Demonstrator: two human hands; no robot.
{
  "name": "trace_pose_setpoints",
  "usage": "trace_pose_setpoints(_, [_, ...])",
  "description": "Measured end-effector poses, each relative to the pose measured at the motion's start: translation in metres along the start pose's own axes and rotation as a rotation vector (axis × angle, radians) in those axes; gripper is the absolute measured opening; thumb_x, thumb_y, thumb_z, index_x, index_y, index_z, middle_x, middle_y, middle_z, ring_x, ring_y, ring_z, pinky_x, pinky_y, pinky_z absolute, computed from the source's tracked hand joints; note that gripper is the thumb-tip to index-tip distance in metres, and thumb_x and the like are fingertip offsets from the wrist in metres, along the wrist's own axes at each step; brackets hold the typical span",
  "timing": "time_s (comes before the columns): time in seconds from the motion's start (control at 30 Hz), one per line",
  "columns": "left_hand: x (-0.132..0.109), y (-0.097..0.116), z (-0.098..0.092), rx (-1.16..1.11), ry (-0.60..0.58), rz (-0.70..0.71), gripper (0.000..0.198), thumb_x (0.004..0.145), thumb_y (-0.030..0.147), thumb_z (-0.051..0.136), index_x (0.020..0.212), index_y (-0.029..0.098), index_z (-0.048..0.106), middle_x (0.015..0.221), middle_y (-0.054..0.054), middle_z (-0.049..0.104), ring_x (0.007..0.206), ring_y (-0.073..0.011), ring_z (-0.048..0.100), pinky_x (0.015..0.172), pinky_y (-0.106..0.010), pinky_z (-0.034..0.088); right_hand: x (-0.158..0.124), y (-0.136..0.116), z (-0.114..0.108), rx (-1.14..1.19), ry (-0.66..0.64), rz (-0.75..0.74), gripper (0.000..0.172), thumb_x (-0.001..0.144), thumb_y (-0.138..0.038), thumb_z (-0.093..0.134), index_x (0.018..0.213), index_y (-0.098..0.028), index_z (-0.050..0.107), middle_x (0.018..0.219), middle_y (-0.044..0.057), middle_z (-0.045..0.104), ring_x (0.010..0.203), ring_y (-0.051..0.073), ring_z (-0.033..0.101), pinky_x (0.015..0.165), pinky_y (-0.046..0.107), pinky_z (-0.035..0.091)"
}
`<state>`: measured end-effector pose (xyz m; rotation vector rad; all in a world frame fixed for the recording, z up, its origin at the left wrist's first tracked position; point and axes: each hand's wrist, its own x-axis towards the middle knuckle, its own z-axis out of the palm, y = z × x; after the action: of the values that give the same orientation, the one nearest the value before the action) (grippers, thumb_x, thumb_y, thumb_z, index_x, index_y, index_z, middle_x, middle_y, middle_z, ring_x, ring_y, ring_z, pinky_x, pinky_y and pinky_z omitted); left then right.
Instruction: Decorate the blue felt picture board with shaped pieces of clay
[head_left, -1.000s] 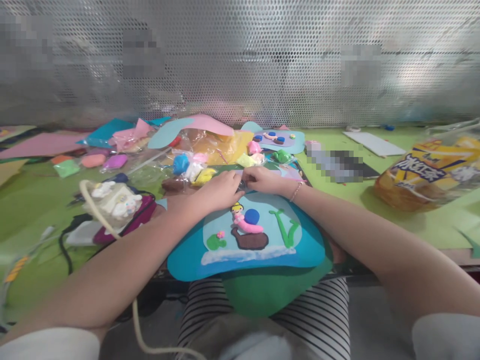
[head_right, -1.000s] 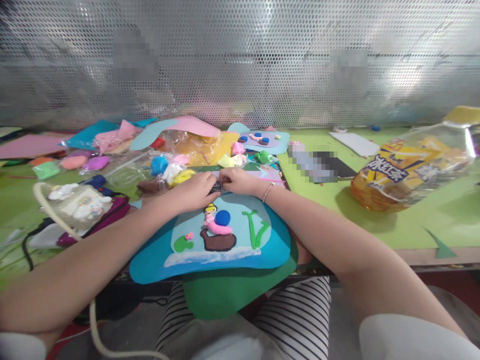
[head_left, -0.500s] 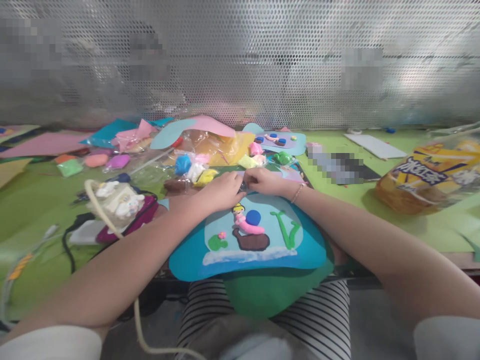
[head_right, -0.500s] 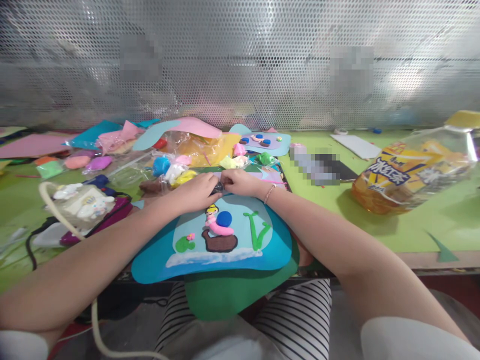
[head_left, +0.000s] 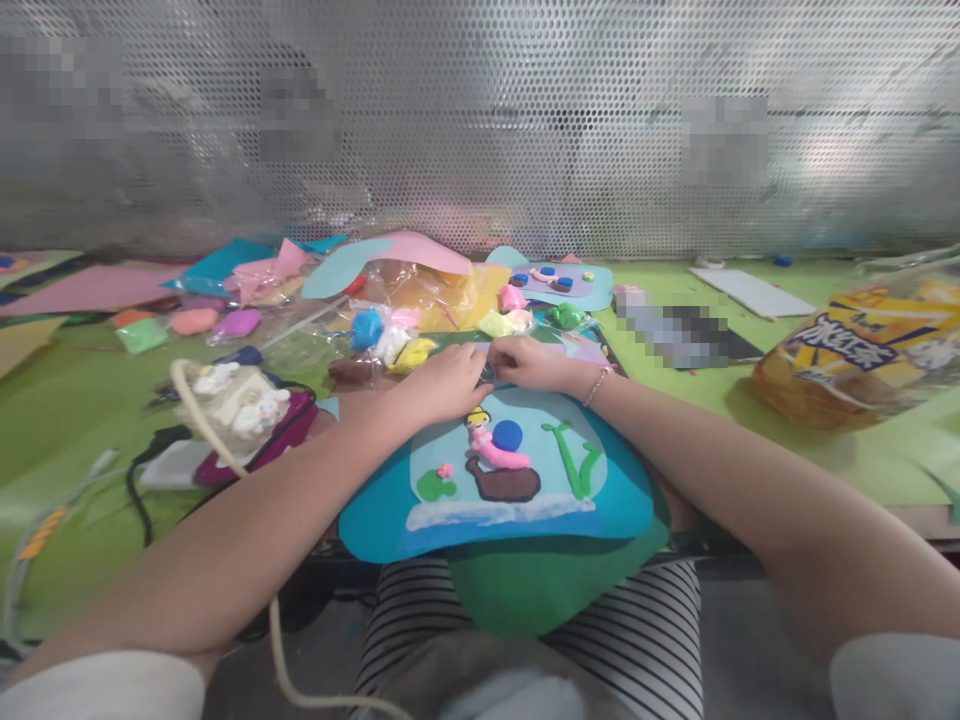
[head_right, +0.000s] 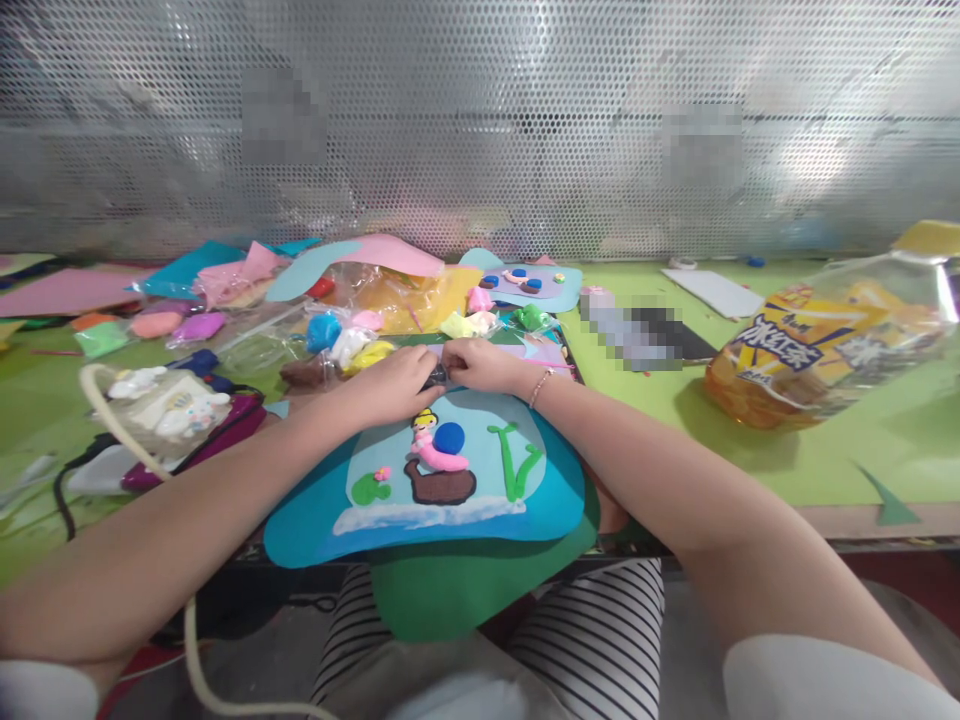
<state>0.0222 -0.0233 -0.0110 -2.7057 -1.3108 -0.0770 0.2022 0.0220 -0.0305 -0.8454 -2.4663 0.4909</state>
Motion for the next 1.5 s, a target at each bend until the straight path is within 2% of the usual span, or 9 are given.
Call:
trace_pose_setpoints(0.5, [-0.0001,0.0003,-0.001,0.026,0.001,-0.007,0.031,0.089,0.038,0.045,0.105,0.011,0.05,0.102,-0.014,0.057,0.099,-0.027,0.055,0.08,-0.035,0.044,-0.0007,0.0033,0.0026,-0.027,0.024,-0.031,0.009,0.068,-0.008,0.046,0.07,-0.016,0.049,0.066,-0.001,0.054,0.061,0.011,0.048,0.059,0.021,0.036])
trace_pose_setpoints(1.5, [0.0007,-0.001,0.0008,0.027,-0.003,-0.006,0.03,0.089,0.038,0.045,0.102,0.012,0.051,0.102,-0.013,0.057,0.099,-0.0264,0.055,0.081,-0.035,0.044,-0.0008,0.0007,0.0027,-0.032,0.018,0.006,0.009,0.068,-0.008,0.046,0.07,-0.016,0.048,0.067,-0.001,0.054,0.061,0.01,0.047,0.059,0.021,0.036])
